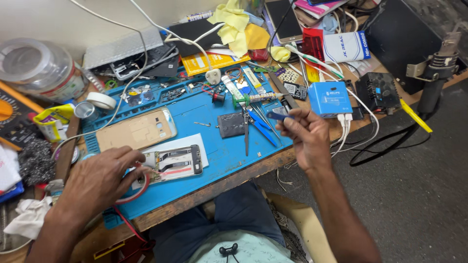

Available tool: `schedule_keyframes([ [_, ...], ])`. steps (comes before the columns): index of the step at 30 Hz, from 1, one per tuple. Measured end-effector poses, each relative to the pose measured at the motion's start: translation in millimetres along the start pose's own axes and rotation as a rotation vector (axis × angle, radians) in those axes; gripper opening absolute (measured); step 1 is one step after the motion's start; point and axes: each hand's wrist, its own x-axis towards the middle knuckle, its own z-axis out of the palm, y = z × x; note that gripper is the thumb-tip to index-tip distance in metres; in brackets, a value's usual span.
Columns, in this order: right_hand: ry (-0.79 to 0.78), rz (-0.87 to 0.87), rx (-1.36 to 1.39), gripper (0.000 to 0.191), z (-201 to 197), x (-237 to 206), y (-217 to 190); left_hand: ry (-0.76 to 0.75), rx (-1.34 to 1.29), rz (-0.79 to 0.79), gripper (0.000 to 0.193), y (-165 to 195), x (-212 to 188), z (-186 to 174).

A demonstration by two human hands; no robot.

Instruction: The person repairs a disassembled smartphone on a blue work mat. They manipulate the exposed internal board and connectors by hand, test the device with a multimeter, apply red adhesive tape around the phone body, cut material with a small blade, and use pliers on small components.

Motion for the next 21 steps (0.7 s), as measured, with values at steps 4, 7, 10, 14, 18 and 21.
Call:
schedule_keyframes([
  [4,0.053,0.035,0.057,0.022,6.4,-25.4,13.3,0.13,-0.043,0.097,0.027,-6.8,1.2,10.8],
  [7,0.031,0.036,0.071,0.021,15.9,-38.0,17.0,0.257,-0.004,0.167,0.03,-4.3,-2.6,14.8],
  [10,-0.019,0.054,0.097,0.019,32.6,-46.2,19.1,0.448,0.056,0.195,0.032,15.7,-6.3,17.7],
  [14,-0.114,0.132,0.124,0.012,68.2,-76.5,36.9,0.623,-0.688,0.285,0.023,76.3,-12.4,52.7],
  [18,-0.209,0.044,-0.044,0.012,92.7,-117.4,61.9,0.547,-1.339,0.125,0.014,123.6,-25.6,96.5],
  [21,-0.261,0.064,-0.062,0.01,95.6,-132.6,72.8,0.604,-1.473,0.088,0.005,136.1,-39.6,107.4],
])
